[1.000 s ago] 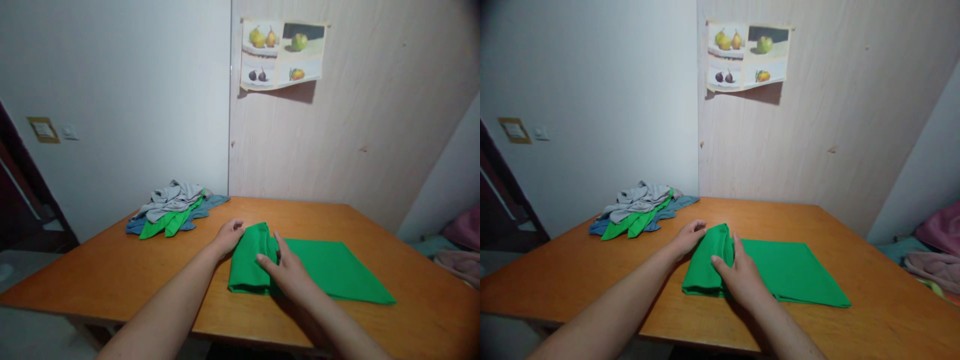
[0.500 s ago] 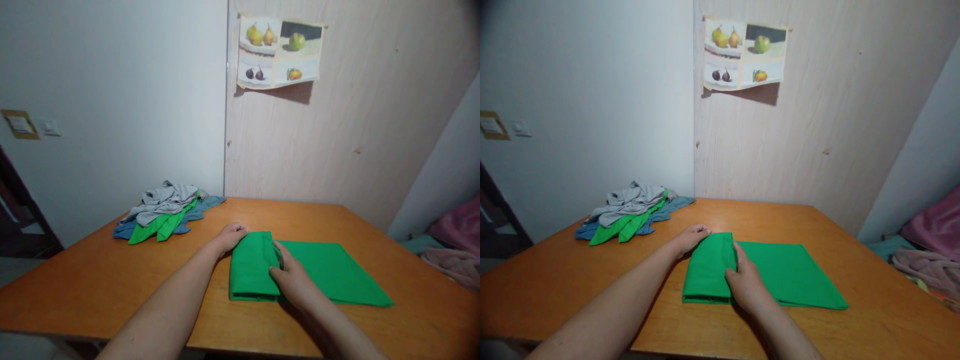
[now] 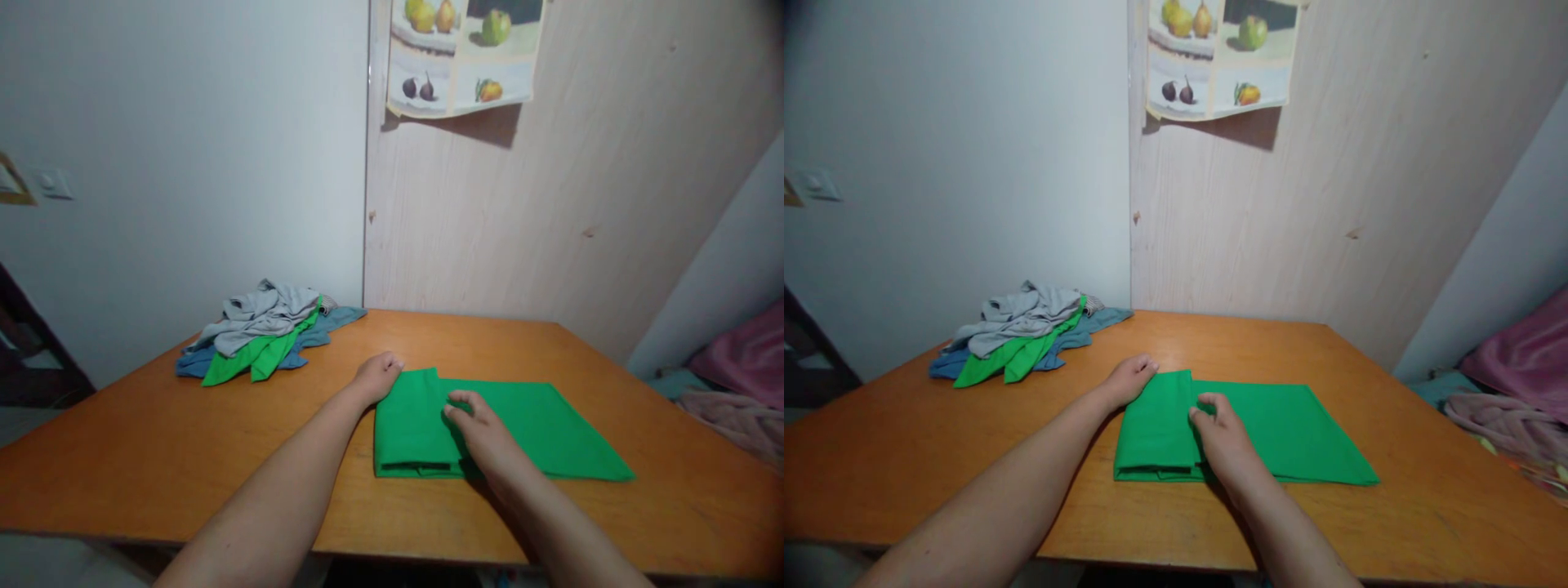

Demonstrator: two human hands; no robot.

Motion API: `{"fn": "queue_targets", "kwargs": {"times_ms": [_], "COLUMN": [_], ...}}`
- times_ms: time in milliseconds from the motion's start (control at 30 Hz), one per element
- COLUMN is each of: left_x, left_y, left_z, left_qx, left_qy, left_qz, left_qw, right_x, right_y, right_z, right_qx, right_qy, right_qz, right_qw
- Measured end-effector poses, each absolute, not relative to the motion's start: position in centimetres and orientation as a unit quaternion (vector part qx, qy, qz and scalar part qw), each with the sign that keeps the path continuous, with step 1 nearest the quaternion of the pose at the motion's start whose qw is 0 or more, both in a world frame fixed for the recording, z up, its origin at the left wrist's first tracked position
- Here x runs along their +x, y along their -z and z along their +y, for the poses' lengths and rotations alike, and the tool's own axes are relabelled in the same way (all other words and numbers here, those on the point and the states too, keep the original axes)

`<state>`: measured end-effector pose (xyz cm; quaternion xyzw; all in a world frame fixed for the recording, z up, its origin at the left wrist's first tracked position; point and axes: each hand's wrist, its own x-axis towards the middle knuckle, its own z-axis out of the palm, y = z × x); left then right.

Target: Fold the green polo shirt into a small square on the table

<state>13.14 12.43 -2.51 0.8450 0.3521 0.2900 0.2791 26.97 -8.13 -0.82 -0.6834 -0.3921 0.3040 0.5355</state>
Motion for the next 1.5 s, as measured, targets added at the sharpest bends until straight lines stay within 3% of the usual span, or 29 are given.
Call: {"fn": "queue_targets", "kwargs": {"times_ms": [267,500,700,833,1200,1500], "left_x": [13.2,13.3,13.2,13.1,10.7,11.1], "left_y": [1.9,1.8,1.7,1.4,0.3,-0.4], "left_z": [11.8,11.7,11.5,11.7,12.5,10.9], "left_qx": [0.859,0.863,0.864,0.862,0.864,0.9], "left_qy": [-0.269,-0.254,-0.249,-0.252,-0.215,-0.138], "left_qz": [0.375,0.394,0.4,0.4,0.401,0.402], "left_qw": [0.22,0.19,0.177,0.182,0.215,0.102], "right_x": [25.8,25.7,26.1,26.1,25.9,26.0], "right_y": [-2.3,-0.8,-0.3,-0.6,-0.5,-0.1], "right_z": [-10.3,-10.6,-10.5,-10.4,-10.7,-11.0], "right_qx": [-0.647,-0.655,-0.694,-0.7,-0.708,-0.685], "right_qy": [-0.377,-0.376,-0.256,-0.238,-0.265,-0.335], "right_qz": [-0.444,-0.485,-0.569,-0.583,-0.565,-0.52], "right_qw": [0.493,0.441,0.36,0.337,0.33,0.386]}}
